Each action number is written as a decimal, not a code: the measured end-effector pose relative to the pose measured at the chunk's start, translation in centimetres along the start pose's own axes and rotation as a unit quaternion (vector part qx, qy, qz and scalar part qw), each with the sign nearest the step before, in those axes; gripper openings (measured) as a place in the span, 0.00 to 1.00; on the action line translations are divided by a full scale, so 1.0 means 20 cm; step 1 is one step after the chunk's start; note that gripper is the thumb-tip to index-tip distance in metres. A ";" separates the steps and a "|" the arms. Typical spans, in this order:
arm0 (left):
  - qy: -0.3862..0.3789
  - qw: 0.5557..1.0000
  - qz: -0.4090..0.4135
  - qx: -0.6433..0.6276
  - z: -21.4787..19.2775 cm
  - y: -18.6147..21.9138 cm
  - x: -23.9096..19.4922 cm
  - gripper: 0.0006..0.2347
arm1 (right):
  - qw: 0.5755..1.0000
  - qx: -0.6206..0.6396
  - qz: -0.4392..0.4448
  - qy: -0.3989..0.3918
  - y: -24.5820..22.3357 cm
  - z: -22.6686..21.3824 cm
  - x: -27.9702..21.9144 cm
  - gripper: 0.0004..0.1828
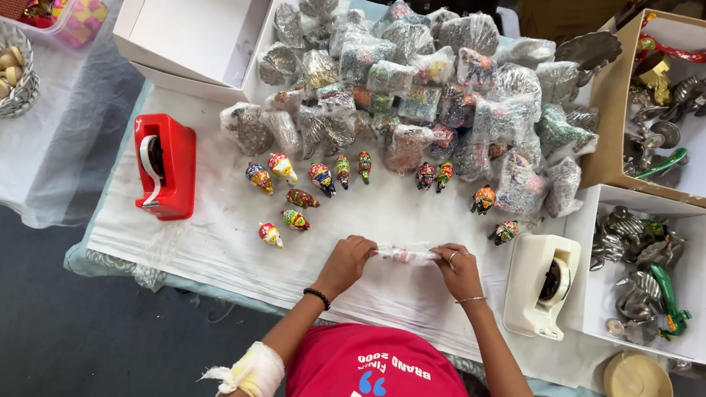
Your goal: The person wraps small, colorful elephant figurines in bubble wrap. They pick up a figurine, place it on a sheet of bubble wrap, fold the wrap around it, and then place the wrapped item on a pile of other wrapped items on the table.
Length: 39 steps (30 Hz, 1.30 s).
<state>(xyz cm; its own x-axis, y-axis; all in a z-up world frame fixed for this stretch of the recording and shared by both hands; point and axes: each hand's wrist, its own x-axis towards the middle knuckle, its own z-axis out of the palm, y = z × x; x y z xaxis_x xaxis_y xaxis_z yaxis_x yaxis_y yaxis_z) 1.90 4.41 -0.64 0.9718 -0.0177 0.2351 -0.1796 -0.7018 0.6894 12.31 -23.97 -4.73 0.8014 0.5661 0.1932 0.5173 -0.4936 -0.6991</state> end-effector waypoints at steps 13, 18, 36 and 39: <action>0.006 0.984 -0.043 0.171 0.03 0.09 0.16 0.16 | 0.968 -0.106 0.228 0.000 0.03 0.10 0.14 0.16; -0.038 0.977 0.128 0.166 0.18 0.13 0.17 0.23 | 0.957 -0.070 0.281 -0.016 0.02 0.07 0.13 0.15; -0.112 0.929 -0.221 -0.276 0.18 0.20 0.31 0.28 | 0.839 0.399 0.337 0.156 -0.24 0.09 -0.01 0.24; -0.139 0.827 -0.285 -0.464 0.16 0.25 0.28 0.26 | 0.820 0.443 0.335 0.142 -0.27 0.06 0.05 0.27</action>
<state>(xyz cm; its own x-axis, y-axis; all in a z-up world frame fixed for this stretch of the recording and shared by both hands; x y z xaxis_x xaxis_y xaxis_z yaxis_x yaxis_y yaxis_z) 7.04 -1.51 1.91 0.9134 -0.1252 -0.3872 0.4053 0.1935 0.8935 10.01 -19.84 -1.64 0.9191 0.1265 -0.3732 -0.3871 0.1128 -0.9151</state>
